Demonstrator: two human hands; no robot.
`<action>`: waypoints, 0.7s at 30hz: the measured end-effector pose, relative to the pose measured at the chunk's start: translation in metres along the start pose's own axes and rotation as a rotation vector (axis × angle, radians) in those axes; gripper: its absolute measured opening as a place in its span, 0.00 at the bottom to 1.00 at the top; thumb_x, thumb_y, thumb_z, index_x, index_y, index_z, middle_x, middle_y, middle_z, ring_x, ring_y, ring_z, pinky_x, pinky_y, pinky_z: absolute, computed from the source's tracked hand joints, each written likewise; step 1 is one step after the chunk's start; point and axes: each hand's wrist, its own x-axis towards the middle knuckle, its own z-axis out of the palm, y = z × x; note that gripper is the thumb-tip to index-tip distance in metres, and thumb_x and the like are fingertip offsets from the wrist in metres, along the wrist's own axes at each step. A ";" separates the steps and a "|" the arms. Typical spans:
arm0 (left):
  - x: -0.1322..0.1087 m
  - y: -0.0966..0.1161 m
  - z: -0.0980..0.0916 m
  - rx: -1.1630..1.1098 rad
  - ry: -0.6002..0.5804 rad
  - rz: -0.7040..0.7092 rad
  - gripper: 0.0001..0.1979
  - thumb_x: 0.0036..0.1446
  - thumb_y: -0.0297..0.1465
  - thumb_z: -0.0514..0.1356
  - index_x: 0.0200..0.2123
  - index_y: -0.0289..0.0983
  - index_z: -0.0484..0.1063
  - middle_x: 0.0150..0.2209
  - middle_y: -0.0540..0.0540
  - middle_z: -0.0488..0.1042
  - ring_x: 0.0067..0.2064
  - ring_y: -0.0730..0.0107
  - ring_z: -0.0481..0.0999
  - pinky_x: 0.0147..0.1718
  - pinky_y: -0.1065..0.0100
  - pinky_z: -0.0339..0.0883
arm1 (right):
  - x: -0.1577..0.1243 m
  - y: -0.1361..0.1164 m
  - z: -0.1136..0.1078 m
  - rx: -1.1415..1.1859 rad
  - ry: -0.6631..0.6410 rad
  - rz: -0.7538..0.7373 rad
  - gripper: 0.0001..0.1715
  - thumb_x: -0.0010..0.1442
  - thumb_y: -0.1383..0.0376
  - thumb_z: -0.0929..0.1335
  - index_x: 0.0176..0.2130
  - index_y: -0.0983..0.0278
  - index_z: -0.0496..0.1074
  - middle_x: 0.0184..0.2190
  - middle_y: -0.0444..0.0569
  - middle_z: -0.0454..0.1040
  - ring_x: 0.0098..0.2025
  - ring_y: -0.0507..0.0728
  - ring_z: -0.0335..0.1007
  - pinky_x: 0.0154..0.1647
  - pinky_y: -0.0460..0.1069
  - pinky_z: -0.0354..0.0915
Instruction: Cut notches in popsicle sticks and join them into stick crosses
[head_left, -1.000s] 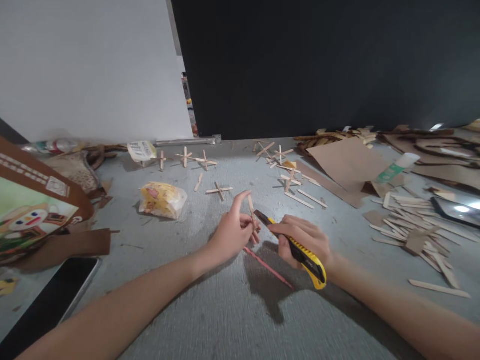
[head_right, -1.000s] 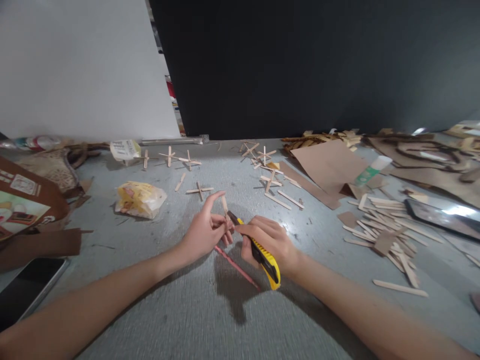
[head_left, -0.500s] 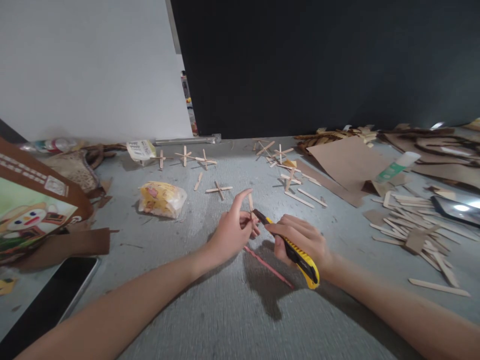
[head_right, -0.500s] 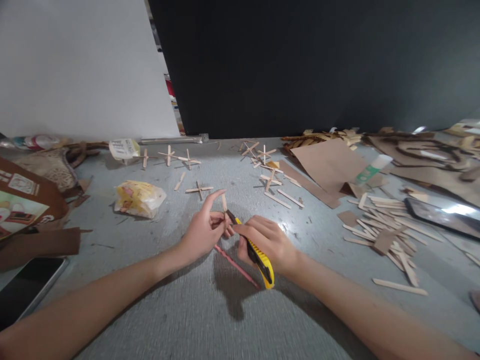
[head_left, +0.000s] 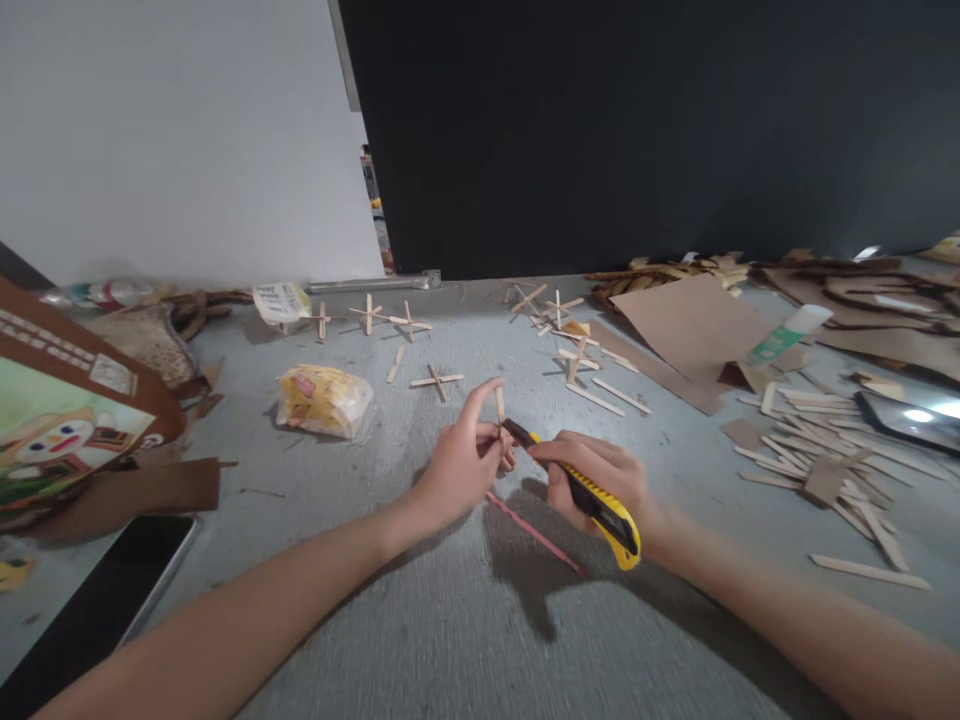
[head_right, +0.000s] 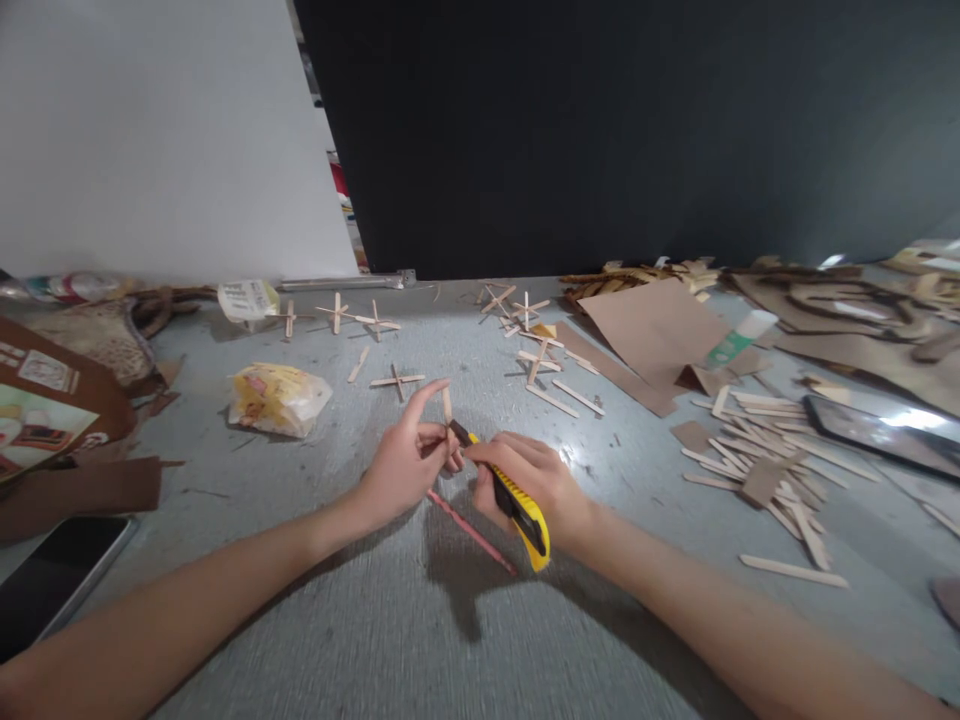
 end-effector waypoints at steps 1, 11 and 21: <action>0.001 0.000 0.000 -0.033 0.010 -0.007 0.33 0.66 0.28 0.60 0.71 0.43 0.56 0.28 0.52 0.78 0.30 0.68 0.80 0.35 0.66 0.76 | -0.002 -0.001 0.001 -0.009 0.004 0.022 0.18 0.63 0.76 0.64 0.48 0.59 0.72 0.26 0.41 0.74 0.23 0.52 0.69 0.25 0.47 0.66; 0.005 -0.001 -0.006 -0.247 0.071 -0.032 0.37 0.63 0.37 0.69 0.66 0.41 0.52 0.31 0.52 0.81 0.33 0.63 0.86 0.35 0.66 0.77 | -0.009 -0.004 0.011 0.082 0.027 0.174 0.17 0.66 0.72 0.67 0.53 0.57 0.71 0.34 0.44 0.82 0.24 0.50 0.76 0.24 0.45 0.71; 0.007 -0.006 -0.010 -0.334 0.084 -0.007 0.43 0.59 0.44 0.73 0.65 0.41 0.49 0.32 0.51 0.82 0.35 0.60 0.87 0.40 0.62 0.78 | -0.018 0.005 0.018 0.184 -0.005 0.257 0.13 0.69 0.64 0.69 0.53 0.58 0.69 0.29 0.40 0.81 0.22 0.52 0.77 0.23 0.46 0.73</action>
